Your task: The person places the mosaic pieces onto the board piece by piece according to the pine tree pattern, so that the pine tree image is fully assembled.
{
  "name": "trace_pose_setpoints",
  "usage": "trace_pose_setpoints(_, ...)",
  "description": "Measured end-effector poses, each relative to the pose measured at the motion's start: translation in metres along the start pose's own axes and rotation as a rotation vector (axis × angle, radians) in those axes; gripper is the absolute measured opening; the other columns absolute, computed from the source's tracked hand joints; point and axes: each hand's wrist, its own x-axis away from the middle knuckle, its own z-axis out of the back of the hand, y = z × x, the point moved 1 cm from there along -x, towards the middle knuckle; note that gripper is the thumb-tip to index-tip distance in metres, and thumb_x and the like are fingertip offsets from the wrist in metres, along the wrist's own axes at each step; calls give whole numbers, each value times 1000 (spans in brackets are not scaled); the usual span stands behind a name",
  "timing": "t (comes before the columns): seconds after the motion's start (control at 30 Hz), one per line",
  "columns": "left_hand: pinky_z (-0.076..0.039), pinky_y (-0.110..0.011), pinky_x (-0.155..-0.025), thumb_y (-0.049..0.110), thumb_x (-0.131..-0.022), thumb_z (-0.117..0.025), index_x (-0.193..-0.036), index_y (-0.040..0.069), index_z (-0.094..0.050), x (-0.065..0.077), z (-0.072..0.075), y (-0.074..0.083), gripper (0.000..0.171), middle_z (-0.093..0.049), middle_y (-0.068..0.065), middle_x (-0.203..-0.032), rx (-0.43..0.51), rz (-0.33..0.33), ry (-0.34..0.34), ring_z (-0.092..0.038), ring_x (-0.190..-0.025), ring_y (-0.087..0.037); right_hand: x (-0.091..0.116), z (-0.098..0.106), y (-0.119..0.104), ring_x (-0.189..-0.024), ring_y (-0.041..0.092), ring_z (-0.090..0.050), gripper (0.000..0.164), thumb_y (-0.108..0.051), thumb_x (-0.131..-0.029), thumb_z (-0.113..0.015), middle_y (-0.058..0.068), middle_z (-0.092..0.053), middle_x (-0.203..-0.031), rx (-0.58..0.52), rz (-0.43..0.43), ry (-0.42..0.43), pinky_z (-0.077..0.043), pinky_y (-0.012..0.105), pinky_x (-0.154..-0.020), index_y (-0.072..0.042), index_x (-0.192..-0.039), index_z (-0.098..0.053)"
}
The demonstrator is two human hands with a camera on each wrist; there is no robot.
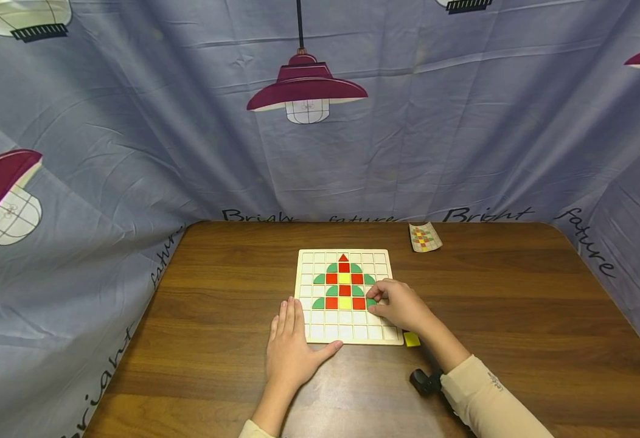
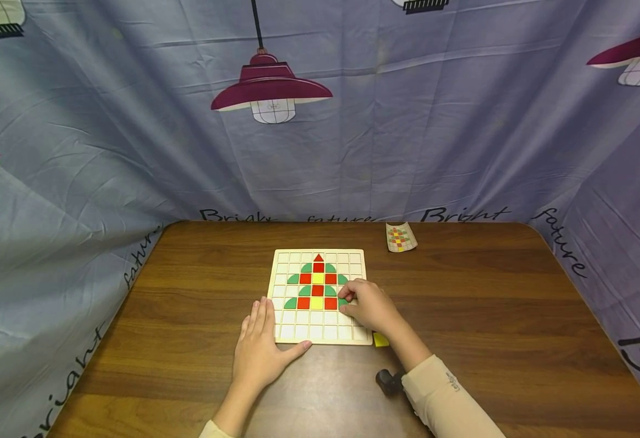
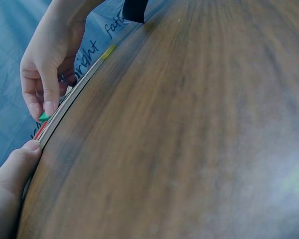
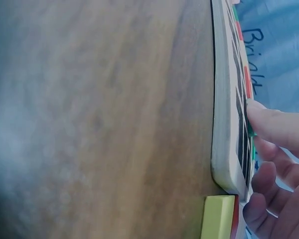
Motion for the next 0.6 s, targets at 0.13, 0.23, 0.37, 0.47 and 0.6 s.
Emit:
trace_pose_setpoints(0.13,-19,-44,-126,93,-69,-48,-157,3,-22,0,0,0,129,-22,-12,-165,-4,-1,2,-17,-155,-26,0,0,0,-84,12,-57,16,-14,-82,-81,-3,-66,-91,6,-11,-7,-49,31,-79,-15,-96,-72)
trace_pose_setpoints(0.23,-19,-44,-126,93,-69,-49,-157,3,-22,0,0,0,128,-22,-12,-165,-6,-3,2,-17,-155,-26,0,0,0,-85,12,-57,16,-15,-82,-81,-4,-67,-93,16,-14,-10,-50,31,-78,-16,-96,-73)
trace_pose_setpoints(0.37,-19,-44,-126,92,-70,-49,-158,3,-21,0,-1,0,128,-22,-12,-165,-5,-1,1,-17,-155,-25,0,-1,0,-86,12,-59,14,-15,-82,-81,-4,-69,-96,31,-15,-8,-51,34,-80,-16,-94,-74)
trace_pose_setpoints(0.47,-19,-44,-126,92,-70,-49,-157,3,-22,0,0,-1,128,-22,-12,-165,-5,-3,4,-17,-155,-25,0,0,0,-90,13,-61,12,-16,-82,-81,-4,-70,-98,46,-13,-6,-52,38,-82,-17,-93,-75)
trace_pose_setpoints(0.6,-20,-44,-126,93,-70,-49,-157,3,-22,0,0,-1,128,-23,-12,-165,-7,-5,6,-17,-155,-26,1,1,-1,-95,16,-64,10,-17,-82,-81,-5,-70,-98,62,-2,-3,-53,41,-85,-17,-90,-76)
